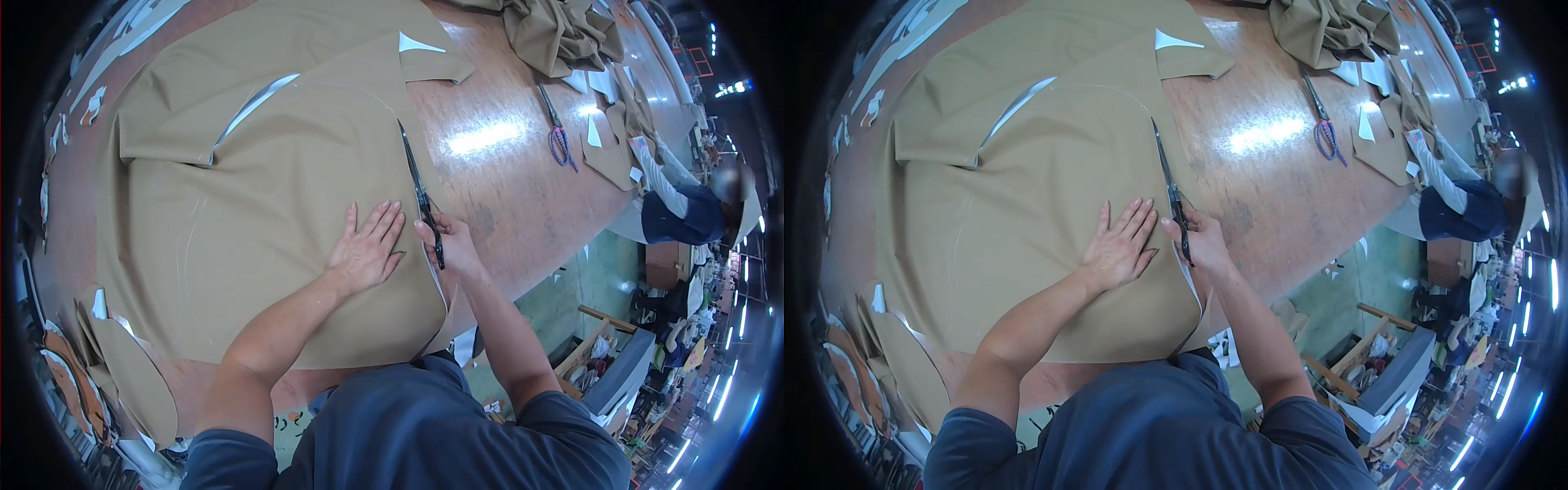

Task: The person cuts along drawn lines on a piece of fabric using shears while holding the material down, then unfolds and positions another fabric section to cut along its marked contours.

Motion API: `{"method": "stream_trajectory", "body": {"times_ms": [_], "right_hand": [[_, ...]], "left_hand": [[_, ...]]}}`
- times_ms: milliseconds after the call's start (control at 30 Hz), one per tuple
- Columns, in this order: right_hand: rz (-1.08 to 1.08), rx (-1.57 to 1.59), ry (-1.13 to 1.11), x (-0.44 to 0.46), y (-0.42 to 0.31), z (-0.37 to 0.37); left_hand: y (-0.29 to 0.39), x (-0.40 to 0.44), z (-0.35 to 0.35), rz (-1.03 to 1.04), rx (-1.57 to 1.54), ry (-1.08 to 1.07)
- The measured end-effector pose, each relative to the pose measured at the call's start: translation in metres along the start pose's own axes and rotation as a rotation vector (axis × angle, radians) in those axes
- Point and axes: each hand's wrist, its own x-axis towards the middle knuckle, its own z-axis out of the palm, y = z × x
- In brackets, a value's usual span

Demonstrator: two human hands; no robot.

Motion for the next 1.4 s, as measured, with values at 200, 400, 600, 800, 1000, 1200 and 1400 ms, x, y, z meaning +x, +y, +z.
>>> {"method": "stream_trajectory", "body": {"times_ms": [200,400,600,800,1000,1200,1400], "right_hand": [[-0.015,-0.049,0.020,0.005,0.004,-0.004],[0.012,0.016,0.026,0.003,0.002,-0.005],[0.012,-0.014,-0.009,0.012,-0.019,-0.001],[-0.003,0.007,-0.038,0.027,-0.016,-0.007],[-0.017,0.023,-0.008,0.037,-0.008,-0.013],[-0.010,0.015,-0.024,0.037,-0.013,-0.019],[0.005,-0.065,-0.018,0.033,-0.023,-0.028]], "left_hand": [[0.001,-0.001,-0.002,0.001,0.006,-0.006],[0.000,-0.001,-0.002,0.007,0.001,0.002],[0.001,-0.003,0.002,0.026,-0.020,0.040],[0.001,-0.002,0.002,0.021,-0.033,0.045],[0.000,-0.003,0.002,0.023,-0.039,0.046],[0.000,-0.003,0.002,0.029,-0.028,0.058],[0.000,-0.004,0.003,0.029,-0.018,0.058]]}}
